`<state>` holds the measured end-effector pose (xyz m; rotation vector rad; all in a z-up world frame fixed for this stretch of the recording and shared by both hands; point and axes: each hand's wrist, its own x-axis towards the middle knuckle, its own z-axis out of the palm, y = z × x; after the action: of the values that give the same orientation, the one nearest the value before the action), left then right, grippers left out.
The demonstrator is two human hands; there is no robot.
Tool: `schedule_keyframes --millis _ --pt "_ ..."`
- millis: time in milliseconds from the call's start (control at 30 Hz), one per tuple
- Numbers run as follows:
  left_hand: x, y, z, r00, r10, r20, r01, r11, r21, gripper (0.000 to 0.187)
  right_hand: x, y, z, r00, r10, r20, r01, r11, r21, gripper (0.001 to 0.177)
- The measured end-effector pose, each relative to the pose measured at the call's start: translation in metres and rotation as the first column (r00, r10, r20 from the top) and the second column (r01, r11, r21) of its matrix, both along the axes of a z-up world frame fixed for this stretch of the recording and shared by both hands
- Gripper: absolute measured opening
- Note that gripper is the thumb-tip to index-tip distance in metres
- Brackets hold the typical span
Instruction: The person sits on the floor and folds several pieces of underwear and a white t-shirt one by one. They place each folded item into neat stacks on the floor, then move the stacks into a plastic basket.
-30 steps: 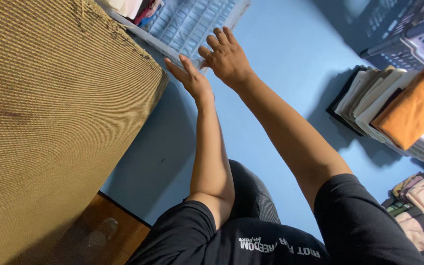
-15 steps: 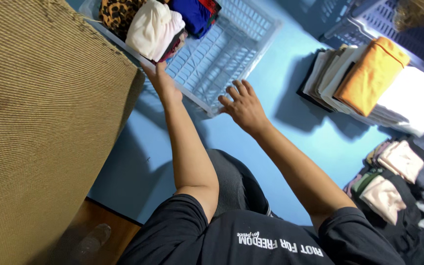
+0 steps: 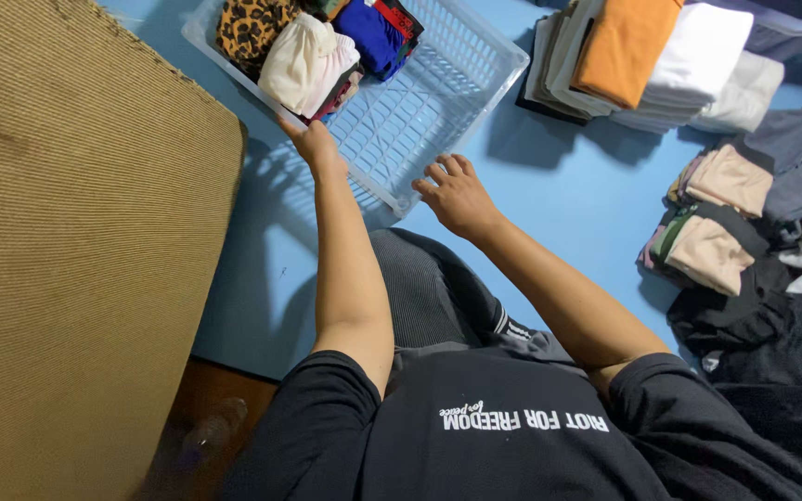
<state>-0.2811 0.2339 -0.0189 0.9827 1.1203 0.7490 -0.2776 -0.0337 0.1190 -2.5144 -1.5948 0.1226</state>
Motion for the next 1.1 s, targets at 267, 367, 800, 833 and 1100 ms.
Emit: schedule_keyframes --millis 267,367,800,833,1100 --pt "-0.017 -0.046 -0.001 0.985 -0.098 -0.145 0.099 0.995 0.001 0.082 -0.031 -0.047 0.006 0.999 -0.047 -0.019 0.048 0.997 0.053 0.036" --pt "-0.029 -0.057 0.015 0.962 -0.189 -0.199 0.183 0.982 -0.046 0.086 -0.041 -0.063 0.006 0.996 0.015 -0.083 0.0 0.983 0.185 0.048" --pt "-0.001 -0.044 -0.04 0.973 -0.232 0.007 0.223 0.925 -0.306 0.095 -0.11 -0.185 -0.069 0.055 -0.633 -0.772 0.637 0.618 -0.461 0.055" --pt "-0.002 -0.046 -0.049 0.973 -0.229 -0.022 0.205 0.906 -0.369 0.094 -0.107 -0.182 -0.073 0.029 -0.621 -0.784 0.642 0.613 -0.462 0.051" --pt "-0.002 -0.051 -0.07 0.967 -0.242 0.076 0.253 0.941 -0.227 0.099 -0.083 -0.168 -0.098 -0.075 -0.649 -0.757 0.634 0.555 -0.539 0.044"
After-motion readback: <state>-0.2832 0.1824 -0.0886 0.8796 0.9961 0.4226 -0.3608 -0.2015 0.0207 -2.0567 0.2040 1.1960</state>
